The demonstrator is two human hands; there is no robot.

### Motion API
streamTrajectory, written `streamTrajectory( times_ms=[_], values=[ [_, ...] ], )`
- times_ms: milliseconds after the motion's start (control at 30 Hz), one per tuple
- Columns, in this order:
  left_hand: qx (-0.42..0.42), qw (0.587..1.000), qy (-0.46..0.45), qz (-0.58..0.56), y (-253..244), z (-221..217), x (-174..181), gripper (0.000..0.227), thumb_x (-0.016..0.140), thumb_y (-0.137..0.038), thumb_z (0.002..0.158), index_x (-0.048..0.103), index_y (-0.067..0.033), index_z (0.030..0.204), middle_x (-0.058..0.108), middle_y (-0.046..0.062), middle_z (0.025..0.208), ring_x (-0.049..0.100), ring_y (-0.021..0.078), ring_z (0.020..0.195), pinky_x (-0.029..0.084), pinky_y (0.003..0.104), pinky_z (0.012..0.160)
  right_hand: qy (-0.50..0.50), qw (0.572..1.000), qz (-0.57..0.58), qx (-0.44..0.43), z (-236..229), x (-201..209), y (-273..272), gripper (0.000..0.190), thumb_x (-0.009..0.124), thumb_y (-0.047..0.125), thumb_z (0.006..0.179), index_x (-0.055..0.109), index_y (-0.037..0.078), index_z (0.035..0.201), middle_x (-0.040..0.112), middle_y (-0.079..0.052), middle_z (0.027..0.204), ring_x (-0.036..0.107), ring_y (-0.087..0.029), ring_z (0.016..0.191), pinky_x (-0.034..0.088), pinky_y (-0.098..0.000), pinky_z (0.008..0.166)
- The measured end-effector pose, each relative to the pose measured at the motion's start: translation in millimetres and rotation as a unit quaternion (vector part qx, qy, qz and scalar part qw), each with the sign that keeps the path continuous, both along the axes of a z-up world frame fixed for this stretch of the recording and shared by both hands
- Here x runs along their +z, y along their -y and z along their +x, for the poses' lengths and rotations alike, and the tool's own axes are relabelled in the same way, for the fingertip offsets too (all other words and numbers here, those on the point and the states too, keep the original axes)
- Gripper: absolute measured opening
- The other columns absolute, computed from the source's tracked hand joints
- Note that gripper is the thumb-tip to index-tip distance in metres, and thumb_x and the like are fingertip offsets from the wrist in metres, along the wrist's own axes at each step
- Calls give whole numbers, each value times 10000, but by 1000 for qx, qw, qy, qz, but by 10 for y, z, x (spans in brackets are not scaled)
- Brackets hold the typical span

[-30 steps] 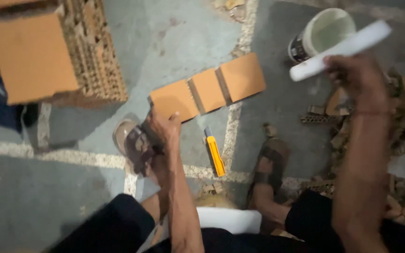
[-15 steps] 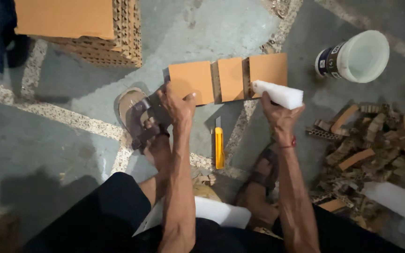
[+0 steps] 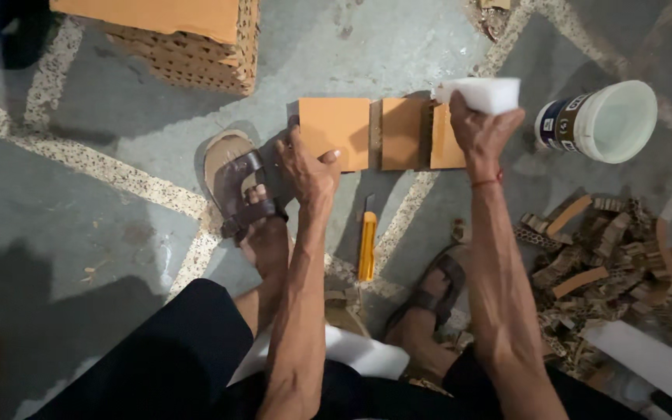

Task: The person assembles small cardboard boxes by applying glue to the edges of flat cardboard pieces using a white foam applicator. They then fold the glued pieces into a rectangular frame and secure the structure with a rubber band. The process is repeated for multiple units.

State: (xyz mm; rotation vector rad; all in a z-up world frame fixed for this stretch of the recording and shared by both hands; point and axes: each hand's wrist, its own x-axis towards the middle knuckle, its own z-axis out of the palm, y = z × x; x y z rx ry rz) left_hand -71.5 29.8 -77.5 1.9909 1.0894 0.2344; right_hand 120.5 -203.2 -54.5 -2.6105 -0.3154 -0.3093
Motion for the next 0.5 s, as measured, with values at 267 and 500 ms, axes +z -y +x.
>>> streamTrajectory(
  times_ms=[267,500],
  values=[
    [15,999,6,-49,25,-28,-62,859,904,-171,686,470,-43,1417,482,379,1400,489,523,1289,414,549,1070,-106,991,-59,52,-166,398,53,318,790,229,747,736,-20,937,748,-135,747,705,-304,677,569,-408,693],
    [-7,1000,7,6,32,-29,-78,861,923,-168,689,468,-30,1407,490,383,1364,464,549,1310,397,572,1098,-216,976,-30,5,-948,890,111,314,685,147,755,715,-53,996,749,-168,790,754,-239,669,638,-332,616]
  ],
)
